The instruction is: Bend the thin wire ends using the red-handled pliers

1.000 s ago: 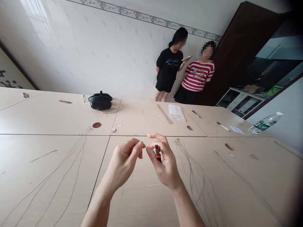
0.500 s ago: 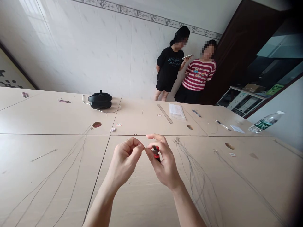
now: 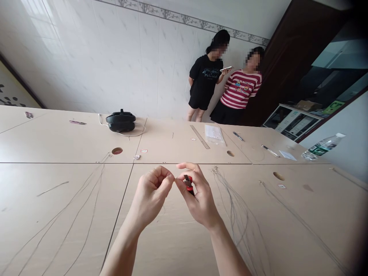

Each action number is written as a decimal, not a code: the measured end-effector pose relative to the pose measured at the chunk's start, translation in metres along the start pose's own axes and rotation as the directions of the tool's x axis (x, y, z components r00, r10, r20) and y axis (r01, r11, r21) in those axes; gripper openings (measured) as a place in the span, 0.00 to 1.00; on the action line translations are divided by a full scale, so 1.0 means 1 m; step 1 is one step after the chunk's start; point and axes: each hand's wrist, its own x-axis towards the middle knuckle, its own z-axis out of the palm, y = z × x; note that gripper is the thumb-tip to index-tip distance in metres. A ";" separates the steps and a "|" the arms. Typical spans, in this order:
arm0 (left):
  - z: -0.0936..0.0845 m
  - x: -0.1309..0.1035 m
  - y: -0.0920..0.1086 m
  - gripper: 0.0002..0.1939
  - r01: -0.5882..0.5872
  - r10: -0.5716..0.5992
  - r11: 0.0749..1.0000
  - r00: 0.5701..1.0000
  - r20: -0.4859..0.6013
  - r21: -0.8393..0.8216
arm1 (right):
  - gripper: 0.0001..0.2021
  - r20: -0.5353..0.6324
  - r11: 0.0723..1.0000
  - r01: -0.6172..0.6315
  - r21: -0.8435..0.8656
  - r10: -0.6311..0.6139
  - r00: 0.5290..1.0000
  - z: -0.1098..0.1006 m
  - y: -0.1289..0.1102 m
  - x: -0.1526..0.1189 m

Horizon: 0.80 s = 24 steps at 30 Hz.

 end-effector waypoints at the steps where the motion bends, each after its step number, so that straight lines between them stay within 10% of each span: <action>1: 0.000 0.000 0.000 0.11 0.003 -0.003 1.000 1.000 -0.001 -0.001 | 0.02 -0.001 1.000 -0.011 0.007 0.011 1.000 0.000 0.000 0.000; 6: 0.002 0.003 0.003 0.11 0.018 -0.020 0.999 0.998 -0.058 -0.037 | 0.03 -0.027 0.993 -0.083 0.086 0.086 0.996 0.005 -0.001 0.001; 9: 0.003 0.006 0.002 0.11 0.038 -0.046 0.997 0.990 -0.135 -0.066 | 0.05 -0.079 0.904 -0.296 0.308 0.334 0.939 0.009 0.006 0.005; 12: 0.001 0.010 -0.001 0.11 0.062 -0.080 0.994 0.978 -0.195 -0.094 | 0.09 0.044 0.511 -0.523 0.682 0.685 0.727 0.011 0.016 0.010; 15: -0.002 0.014 -0.006 0.10 0.073 -0.099 0.991 0.965 -0.241 -0.112 | 0.07 0.282 0.175 -0.582 0.794 0.743 0.607 0.012 0.021 0.012; 17: -0.003 0.017 -0.009 0.09 0.069 -0.097 0.991 0.959 -0.265 -0.114 | 0.09 0.295 0.232 -0.610 0.758 0.712 0.638 0.014 0.021 0.010; 19: -0.003 0.020 -0.013 0.09 0.059 -0.090 0.992 0.956 -0.280 -0.115 | 0.17 0.220 0.481 -0.632 0.607 0.663 0.716 0.019 0.018 0.005; 22: -0.002 0.023 -0.018 0.09 0.043 -0.076 0.992 0.955 -0.287 -0.118 | 0.20 0.033 0.840 -0.530 0.119 0.530 0.847 0.028 0.013 -0.004; 24: -0.001 0.025 -0.021 0.09 0.034 -0.068 0.992 0.955 -0.289 -0.120 | 0.17 -0.047 0.898 -0.413 -0.153 0.411 0.911 0.032 0.011 -0.011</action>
